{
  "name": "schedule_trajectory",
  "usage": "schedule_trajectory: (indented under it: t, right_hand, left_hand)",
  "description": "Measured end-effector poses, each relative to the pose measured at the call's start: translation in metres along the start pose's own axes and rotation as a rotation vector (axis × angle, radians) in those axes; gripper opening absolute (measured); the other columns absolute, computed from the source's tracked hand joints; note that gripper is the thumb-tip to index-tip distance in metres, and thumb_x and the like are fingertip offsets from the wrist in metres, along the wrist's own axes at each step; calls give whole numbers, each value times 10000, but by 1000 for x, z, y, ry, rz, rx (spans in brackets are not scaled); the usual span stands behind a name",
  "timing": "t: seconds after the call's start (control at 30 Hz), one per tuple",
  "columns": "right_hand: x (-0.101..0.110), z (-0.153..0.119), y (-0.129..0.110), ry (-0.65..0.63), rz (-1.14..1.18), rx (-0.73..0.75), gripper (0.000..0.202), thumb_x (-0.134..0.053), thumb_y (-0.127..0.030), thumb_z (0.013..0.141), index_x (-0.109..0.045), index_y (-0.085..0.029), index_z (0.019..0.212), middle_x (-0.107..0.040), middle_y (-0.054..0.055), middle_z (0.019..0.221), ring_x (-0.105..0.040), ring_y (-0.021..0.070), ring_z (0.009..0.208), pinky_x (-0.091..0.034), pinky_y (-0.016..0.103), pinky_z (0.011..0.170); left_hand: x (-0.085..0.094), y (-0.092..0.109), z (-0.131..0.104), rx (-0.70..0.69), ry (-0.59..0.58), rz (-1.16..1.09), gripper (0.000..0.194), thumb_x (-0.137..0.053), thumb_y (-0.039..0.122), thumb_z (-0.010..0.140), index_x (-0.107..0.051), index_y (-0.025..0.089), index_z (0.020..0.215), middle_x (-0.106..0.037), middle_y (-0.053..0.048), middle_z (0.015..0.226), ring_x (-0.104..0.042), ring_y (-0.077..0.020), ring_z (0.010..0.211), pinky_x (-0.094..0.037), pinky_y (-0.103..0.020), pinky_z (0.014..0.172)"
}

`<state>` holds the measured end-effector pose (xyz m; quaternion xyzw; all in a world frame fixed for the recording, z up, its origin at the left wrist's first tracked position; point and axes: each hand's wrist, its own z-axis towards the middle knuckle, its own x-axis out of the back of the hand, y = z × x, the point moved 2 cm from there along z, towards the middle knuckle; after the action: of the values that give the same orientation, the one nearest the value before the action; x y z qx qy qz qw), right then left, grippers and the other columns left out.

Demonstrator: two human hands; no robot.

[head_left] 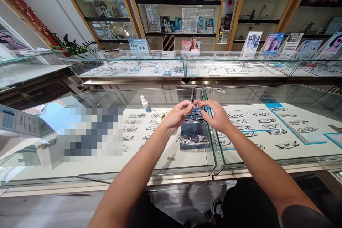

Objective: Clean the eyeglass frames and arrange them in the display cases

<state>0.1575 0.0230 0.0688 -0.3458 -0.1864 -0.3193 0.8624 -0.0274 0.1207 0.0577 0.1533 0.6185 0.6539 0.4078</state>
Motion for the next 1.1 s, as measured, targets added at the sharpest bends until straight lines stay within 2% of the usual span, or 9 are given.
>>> schedule_trajectory:
  t: [0.3,0.43,0.5,0.57,0.73,1.1]
  right_hand:
    - [-4,-1,1,-9,-73,99,143,-594,-299,1016,-645,-285,1149,-812,82,1171,-744,328,1168,-505,518,1032]
    - [-4,-2,-2,-30,-72,88,155,-592,-314,1014,-650,-296,1157,-818,86,1236,-740,335,1214,-501,543,1069]
    - [-4,-2,-3,-34,-63,100,168,-591,-305,1015,-650,-293,1172,-814,89,1277,-739,334,1231,-499,546,1082]
    - [-3,-1,-3,-35,-63,109,179,-591,-302,1017,-649,-289,1186,-812,93,1290,-740,333,1235,-500,545,1080]
    - [-3,-1,-2,-37,-53,73,199,-591,-339,1033,-649,-295,1217,-802,89,1336,-737,328,1238,-489,546,1093]
    - [-3,0,-6,-41,-45,62,213,-597,-328,1024,-657,-296,1227,-807,71,1311,-747,307,1135,-498,516,1048]
  left_hand:
    - [-1,0,0,3,24,1,407,-963,509,794,-684,215,831,-796,-91,1182,-619,-271,1337,-397,-337,1000]
    - [1,-3,1,7,58,13,387,-971,506,781,-711,223,832,-766,-57,1062,-640,-212,1062,-403,-308,854]
    - [1,-3,1,5,74,28,395,-982,514,761,-725,221,823,-732,-33,974,-576,-171,880,-391,-304,808]
    - [1,-3,1,0,76,38,412,-994,528,739,-733,218,813,-695,-14,909,-495,-148,785,-384,-302,797]
    - [-2,-1,1,-7,79,44,434,-1005,549,710,-738,217,796,-632,6,823,-477,-151,774,-380,-306,802]
    - [-5,-1,1,-10,98,26,442,-1025,552,672,-763,216,789,-645,9,831,-515,-156,830,-390,-299,831]
